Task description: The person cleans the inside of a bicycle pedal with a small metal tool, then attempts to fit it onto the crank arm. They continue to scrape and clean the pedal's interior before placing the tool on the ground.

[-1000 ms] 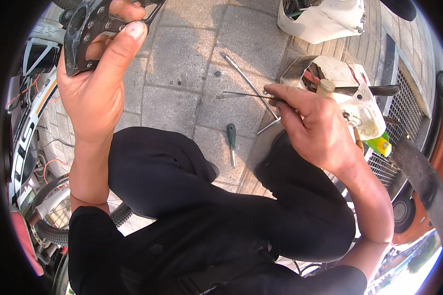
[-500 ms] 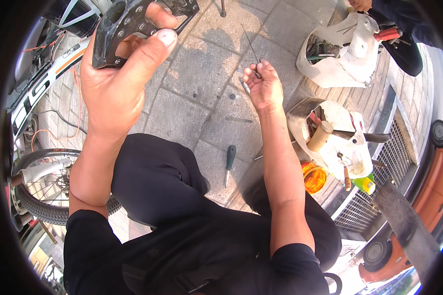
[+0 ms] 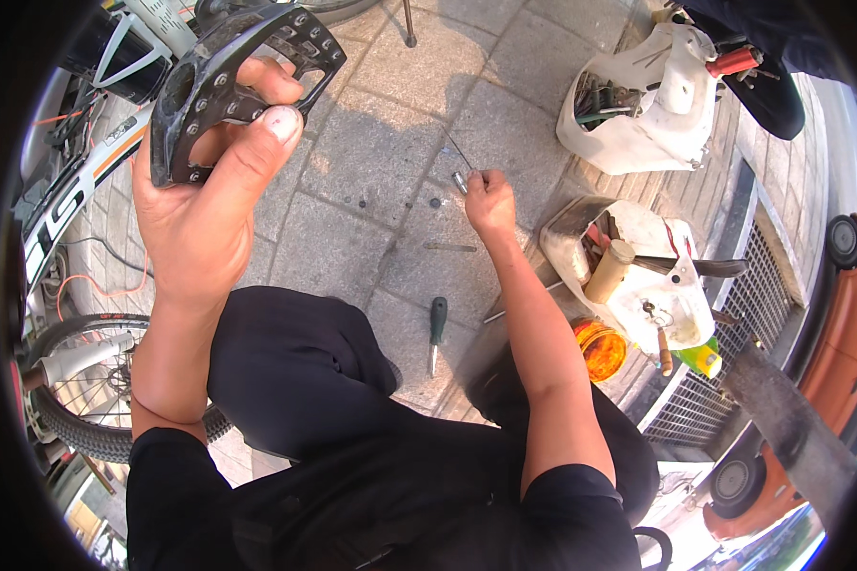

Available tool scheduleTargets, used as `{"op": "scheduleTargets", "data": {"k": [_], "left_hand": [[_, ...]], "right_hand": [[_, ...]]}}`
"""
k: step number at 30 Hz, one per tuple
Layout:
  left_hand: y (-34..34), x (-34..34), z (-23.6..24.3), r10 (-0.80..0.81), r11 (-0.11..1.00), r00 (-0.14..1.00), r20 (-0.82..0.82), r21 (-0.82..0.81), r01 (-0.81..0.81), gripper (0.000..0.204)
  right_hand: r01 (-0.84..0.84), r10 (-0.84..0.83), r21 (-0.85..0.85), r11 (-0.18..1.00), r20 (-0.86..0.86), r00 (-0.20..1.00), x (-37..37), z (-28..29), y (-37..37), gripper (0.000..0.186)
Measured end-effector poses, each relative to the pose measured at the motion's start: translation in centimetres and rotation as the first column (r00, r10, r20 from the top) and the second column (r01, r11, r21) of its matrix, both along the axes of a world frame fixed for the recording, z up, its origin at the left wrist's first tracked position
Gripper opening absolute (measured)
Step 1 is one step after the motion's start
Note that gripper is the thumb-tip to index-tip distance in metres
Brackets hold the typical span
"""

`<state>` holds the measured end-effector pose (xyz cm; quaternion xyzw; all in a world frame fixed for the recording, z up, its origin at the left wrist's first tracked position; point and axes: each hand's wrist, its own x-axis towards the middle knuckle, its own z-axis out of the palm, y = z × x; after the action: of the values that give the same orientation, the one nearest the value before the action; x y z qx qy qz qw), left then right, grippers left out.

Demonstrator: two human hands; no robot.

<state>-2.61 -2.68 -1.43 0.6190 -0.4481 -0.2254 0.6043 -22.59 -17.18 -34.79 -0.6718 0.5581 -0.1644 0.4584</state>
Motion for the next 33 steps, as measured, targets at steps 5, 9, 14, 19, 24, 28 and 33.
{"op": "scheduleTargets", "data": {"k": [5, 9, 14, 19, 24, 28, 33], "left_hand": [[-0.3, 0.1, -0.4, 0.035, 0.999, 0.999, 0.009, -0.017, -0.035, 0.029], [-0.2, 0.6, -0.5, 0.071, 0.997, 0.996, 0.055, -0.006, -0.071, 0.028], [-0.6, 1.1, -0.9, 0.078, 0.997, 0.995, 0.058, 0.002, -0.078, 0.028], [-0.8, 0.9, -0.9, 0.056, 0.998, 0.998, 0.022, 0.006, -0.057, 0.028], [-0.9, 1.2, -1.2, 0.041, 0.999, 0.997, 0.064, -0.001, -0.041, 0.027], [-0.8, 0.9, -0.9, 0.046, 0.999, 0.998, 0.031, 0.018, -0.047, 0.027], [-0.8, 0.9, -0.8, 0.047, 0.998, 0.998, 0.044, 0.038, -0.048, 0.028]], "right_hand": [[-0.007, 0.006, -0.011, 1.0, -0.042, 0.999, 0.6, -0.6, -1.2, 0.04], [-0.003, 0.003, 0.017, 1.0, -0.012, 1.0, 0.9, -0.9, -1.4, 0.038], [-0.033, 0.033, 0.013, 0.999, 0.015, 0.999, 0.2, -1.9, -1.5, 0.037], [-0.023, 0.022, 0.078, 0.997, 0.007, 1.0, -0.1, -2.0, -1.5, 0.037], [0.02, -0.022, 0.101, 0.995, 0.021, 1.0, -0.1, -2.9, -1.6, 0.037], [-0.003, 0.002, 0.066, 0.998, 0.008, 1.0, -0.2, -3.4, -1.6, 0.037], [-0.011, 0.015, 0.099, 0.995, -0.043, 0.999, -0.1, -2.8, -1.7, 0.037]]}}
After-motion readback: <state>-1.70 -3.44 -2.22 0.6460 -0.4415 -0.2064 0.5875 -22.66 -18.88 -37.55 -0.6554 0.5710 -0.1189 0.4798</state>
